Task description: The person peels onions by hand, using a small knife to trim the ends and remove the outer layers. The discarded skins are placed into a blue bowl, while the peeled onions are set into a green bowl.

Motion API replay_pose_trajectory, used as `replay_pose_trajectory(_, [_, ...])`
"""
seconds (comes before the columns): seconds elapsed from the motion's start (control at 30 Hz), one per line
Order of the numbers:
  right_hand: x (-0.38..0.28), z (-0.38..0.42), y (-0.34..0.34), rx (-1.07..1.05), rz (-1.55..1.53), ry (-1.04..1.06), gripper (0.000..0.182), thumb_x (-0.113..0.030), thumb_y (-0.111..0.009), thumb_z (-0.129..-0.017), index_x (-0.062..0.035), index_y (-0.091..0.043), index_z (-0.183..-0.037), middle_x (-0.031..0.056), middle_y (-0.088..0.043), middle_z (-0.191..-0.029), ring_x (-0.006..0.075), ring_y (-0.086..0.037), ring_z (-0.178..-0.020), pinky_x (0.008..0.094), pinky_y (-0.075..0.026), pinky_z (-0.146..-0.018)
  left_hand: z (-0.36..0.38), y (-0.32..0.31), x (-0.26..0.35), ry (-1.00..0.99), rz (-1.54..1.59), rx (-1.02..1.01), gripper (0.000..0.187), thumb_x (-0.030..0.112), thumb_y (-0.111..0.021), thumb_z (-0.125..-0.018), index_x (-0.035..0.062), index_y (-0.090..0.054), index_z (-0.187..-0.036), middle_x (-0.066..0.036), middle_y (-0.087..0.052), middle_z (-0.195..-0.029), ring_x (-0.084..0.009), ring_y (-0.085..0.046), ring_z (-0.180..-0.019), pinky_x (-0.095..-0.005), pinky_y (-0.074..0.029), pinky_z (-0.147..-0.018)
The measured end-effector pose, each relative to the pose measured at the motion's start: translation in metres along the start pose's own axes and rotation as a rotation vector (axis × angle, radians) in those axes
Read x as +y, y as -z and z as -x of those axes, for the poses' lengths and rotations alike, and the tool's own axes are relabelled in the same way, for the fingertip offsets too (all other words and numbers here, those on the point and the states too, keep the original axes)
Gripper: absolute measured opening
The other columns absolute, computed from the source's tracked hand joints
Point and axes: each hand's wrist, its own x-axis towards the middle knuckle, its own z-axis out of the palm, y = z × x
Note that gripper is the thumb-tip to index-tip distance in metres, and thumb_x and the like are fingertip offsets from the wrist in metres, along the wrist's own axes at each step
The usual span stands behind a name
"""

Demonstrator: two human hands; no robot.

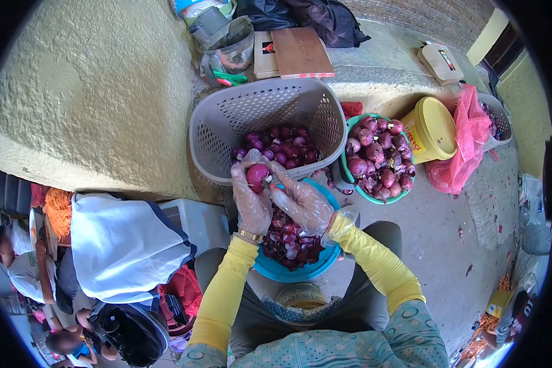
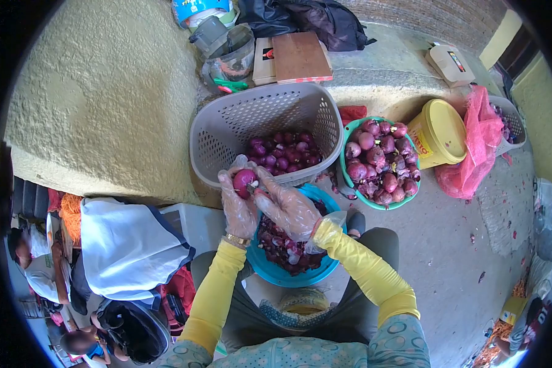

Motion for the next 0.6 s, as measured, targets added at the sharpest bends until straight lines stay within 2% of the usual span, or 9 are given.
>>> replay_pose_trajectory(0.03, [0.008,-0.002,-0.004,0.031,-0.044,0.057,0.066,-0.031,-0.052,-0.106,-0.0035,-0.026,-0.16,0.0246,-0.061,-0.135,0.0221,-0.063,-0.118,0.0332,-0.046,-0.101,0.0,-0.001,0.0,0.004,0.002,0.012,0.059,0.06,-0.044,-0.104,0.0048,-0.056,-0.119,-0.012,-0.058,-0.134,-0.0245,-0.057,-0.123,-0.0419,-0.045,-0.11])
replay_pose_trajectory(0.07, [0.013,-0.003,-0.007,0.032,-0.044,0.057,0.066,-0.031,-0.052,-0.106,-0.0035,-0.026,-0.16,0.0246,-0.061,-0.135,0.0221,-0.063,-0.118,0.0332,-0.046,-0.101,0.0,-0.001,0.0,0.004,0.002,0.011,0.059,0.06,-0.044,-0.104,0.0048,-0.056,-0.119,-0.012,-0.058,-0.134,-0.0245,-0.057,-0.123,-0.0419,-0.045,-0.11])
replay_pose_trajectory(0.13, [0.018,-0.005,-0.01,0.091,-0.018,0.188,0.065,-0.029,-0.053,-0.106,-0.0024,-0.027,-0.16,0.0226,-0.058,-0.141,0.019,-0.06,-0.122,0.0313,-0.045,-0.103,0.001,0.0,0.001,0.064,0.086,0.016,0.06,0.06,-0.043,-0.104,0.0041,-0.056,-0.12,-0.012,-0.058,-0.134,-0.0247,-0.057,-0.123,-0.0421,-0.044,-0.111])
replay_pose_trajectory(0.37, [0.013,-0.003,-0.005,0.047,-0.031,0.205,0.065,-0.028,-0.053,-0.105,-0.0041,-0.028,-0.16,0.021,-0.065,-0.128,0.0171,-0.062,-0.111,0.0325,-0.047,-0.1,0.003,-0.003,0.003,0.036,0.106,0.024,0.059,0.058,-0.042,-0.105,0.0034,-0.056,-0.121,-0.013,-0.057,-0.138,-0.0264,-0.055,-0.127,-0.0433,-0.043,-0.113])
replay_pose_trajectory(0.43, [0.007,-0.001,0.0,-0.044,-0.077,0.075,0.06,-0.019,-0.053,-0.106,-0.0002,-0.03,-0.158,0.0164,-0.043,-0.159,0.0102,-0.046,-0.129,0.0305,-0.038,-0.111,0.003,-0.002,0.004,0.076,0.143,0.025,0.058,0.058,-0.042,-0.106,0.0034,-0.056,-0.119,-0.013,-0.057,-0.139,-0.0268,-0.055,-0.128,-0.0438,-0.042,-0.114])
replay_pose_trajectory(0.47, [0.009,-0.001,-0.001,-0.044,-0.077,0.075,0.06,-0.019,-0.053,-0.106,-0.0002,-0.03,-0.158,0.0164,-0.043,-0.159,0.0102,-0.046,-0.129,0.0305,-0.038,-0.111,0.003,-0.002,0.004,0.076,0.142,0.025,0.058,0.058,-0.042,-0.106,0.0034,-0.056,-0.119,-0.013,-0.057,-0.139,-0.0268,-0.055,-0.128,-0.0438,-0.042,-0.114])
replay_pose_trajectory(0.53, [0.014,-0.002,-0.002,-0.027,-0.056,0.082,0.059,-0.019,-0.054,-0.106,-0.0014,-0.031,-0.158,0.0161,-0.052,-0.151,0.0097,-0.05,-0.123,0.0299,-0.04,-0.108,0.003,-0.002,0.004,0.083,0.144,0.055,0.058,0.058,-0.042,-0.105,0.0034,-0.056,-0.119,-0.014,-0.058,-0.137,-0.0269,-0.056,-0.127,-0.0437,-0.043,-0.113])
replay_pose_trajectory(0.6, [0.011,-0.002,0.002,-0.047,-0.046,0.069,0.059,-0.019,-0.054,-0.106,-0.0017,-0.031,-0.158,0.0166,-0.056,-0.146,0.0099,-0.051,-0.121,0.0296,-0.041,-0.107,0.003,-0.002,0.004,0.086,0.142,0.063,0.058,0.058,-0.042,-0.105,0.0031,-0.056,-0.118,-0.014,-0.058,-0.136,-0.0269,-0.057,-0.125,-0.0435,-0.044,-0.112])
